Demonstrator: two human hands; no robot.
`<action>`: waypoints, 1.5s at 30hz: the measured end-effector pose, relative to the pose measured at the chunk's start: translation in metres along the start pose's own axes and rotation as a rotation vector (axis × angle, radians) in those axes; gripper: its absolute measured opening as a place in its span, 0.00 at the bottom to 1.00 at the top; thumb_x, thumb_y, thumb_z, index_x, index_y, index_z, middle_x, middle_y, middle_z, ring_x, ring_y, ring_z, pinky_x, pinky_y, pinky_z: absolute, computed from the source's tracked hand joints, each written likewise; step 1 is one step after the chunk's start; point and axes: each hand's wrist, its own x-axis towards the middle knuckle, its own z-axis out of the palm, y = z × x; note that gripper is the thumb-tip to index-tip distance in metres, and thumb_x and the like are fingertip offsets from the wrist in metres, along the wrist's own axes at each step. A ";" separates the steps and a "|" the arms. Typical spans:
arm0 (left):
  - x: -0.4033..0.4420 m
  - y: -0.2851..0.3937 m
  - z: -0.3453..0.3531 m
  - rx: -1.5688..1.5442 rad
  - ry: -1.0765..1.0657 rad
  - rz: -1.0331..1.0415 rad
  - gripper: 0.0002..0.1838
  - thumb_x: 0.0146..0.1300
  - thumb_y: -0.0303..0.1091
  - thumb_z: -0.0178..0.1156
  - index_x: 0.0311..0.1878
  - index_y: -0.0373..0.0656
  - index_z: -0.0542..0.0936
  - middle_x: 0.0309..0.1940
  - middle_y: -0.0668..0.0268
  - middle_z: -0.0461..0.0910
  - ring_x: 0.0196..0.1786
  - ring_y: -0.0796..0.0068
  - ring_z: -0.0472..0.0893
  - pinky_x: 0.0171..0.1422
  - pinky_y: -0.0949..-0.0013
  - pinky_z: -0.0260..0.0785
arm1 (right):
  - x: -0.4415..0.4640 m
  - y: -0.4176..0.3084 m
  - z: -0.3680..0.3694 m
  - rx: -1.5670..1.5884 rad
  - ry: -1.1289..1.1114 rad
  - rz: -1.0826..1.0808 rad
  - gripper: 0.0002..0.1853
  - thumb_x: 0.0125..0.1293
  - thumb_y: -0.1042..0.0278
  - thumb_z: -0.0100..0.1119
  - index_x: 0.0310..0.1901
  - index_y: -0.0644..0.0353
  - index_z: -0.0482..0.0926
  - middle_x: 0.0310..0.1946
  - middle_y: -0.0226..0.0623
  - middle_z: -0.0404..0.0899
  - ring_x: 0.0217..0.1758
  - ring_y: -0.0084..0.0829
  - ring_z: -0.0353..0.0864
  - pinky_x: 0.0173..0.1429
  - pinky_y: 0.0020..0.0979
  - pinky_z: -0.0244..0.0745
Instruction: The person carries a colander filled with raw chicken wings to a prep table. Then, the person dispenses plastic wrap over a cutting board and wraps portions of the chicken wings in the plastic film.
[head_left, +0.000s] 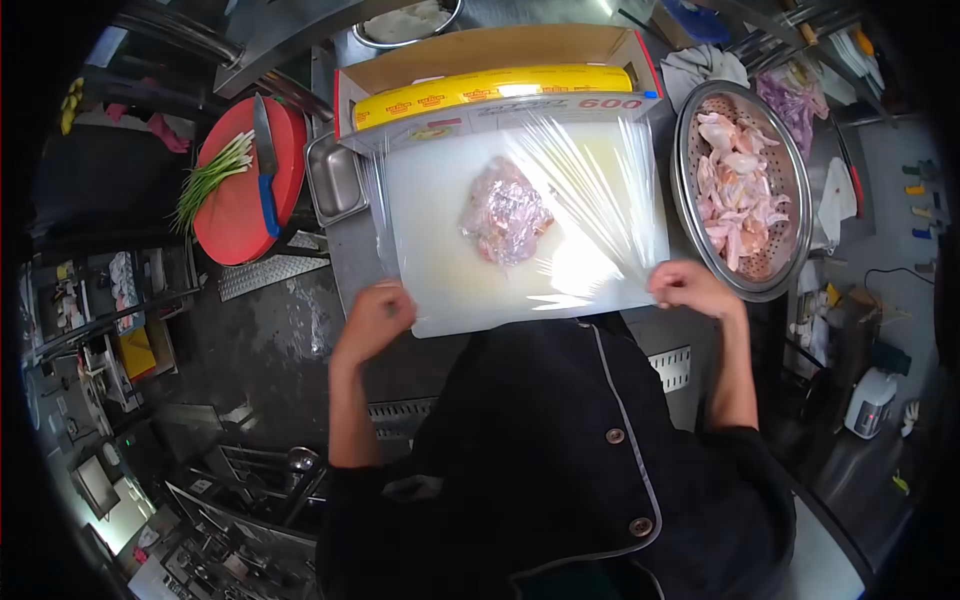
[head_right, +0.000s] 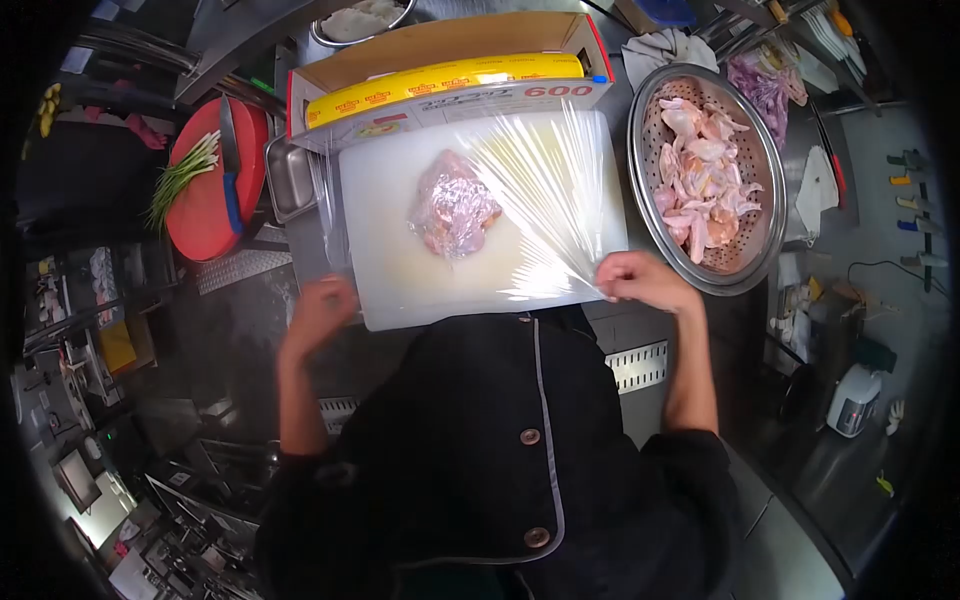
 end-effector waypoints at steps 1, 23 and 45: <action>0.009 -0.019 0.016 0.182 -0.026 0.019 0.09 0.54 0.30 0.63 0.24 0.37 0.77 0.24 0.60 0.75 0.30 0.70 0.76 0.38 0.67 0.68 | 0.017 0.014 0.005 -0.038 -0.005 0.106 0.02 0.60 0.74 0.61 0.34 0.60 0.78 0.25 0.26 0.76 0.25 0.17 0.73 0.29 0.19 0.67; 0.137 0.002 0.086 -1.141 0.120 -0.610 0.44 0.65 0.57 0.58 0.75 0.46 0.51 0.71 0.54 0.60 0.68 0.51 0.66 0.62 0.45 0.66 | 0.187 -0.063 0.056 0.231 0.389 0.140 0.41 0.65 0.37 0.55 0.69 0.61 0.58 0.55 0.44 0.72 0.53 0.34 0.79 0.38 0.35 0.85; 0.241 0.152 -0.007 -1.177 0.705 0.295 0.14 0.72 0.44 0.56 0.40 0.42 0.78 0.35 0.70 0.77 0.40 0.82 0.75 0.48 0.72 0.69 | 0.186 -0.227 0.053 0.795 0.279 -0.783 0.10 0.66 0.68 0.62 0.44 0.64 0.79 0.38 0.34 0.81 0.44 0.24 0.79 0.50 0.28 0.73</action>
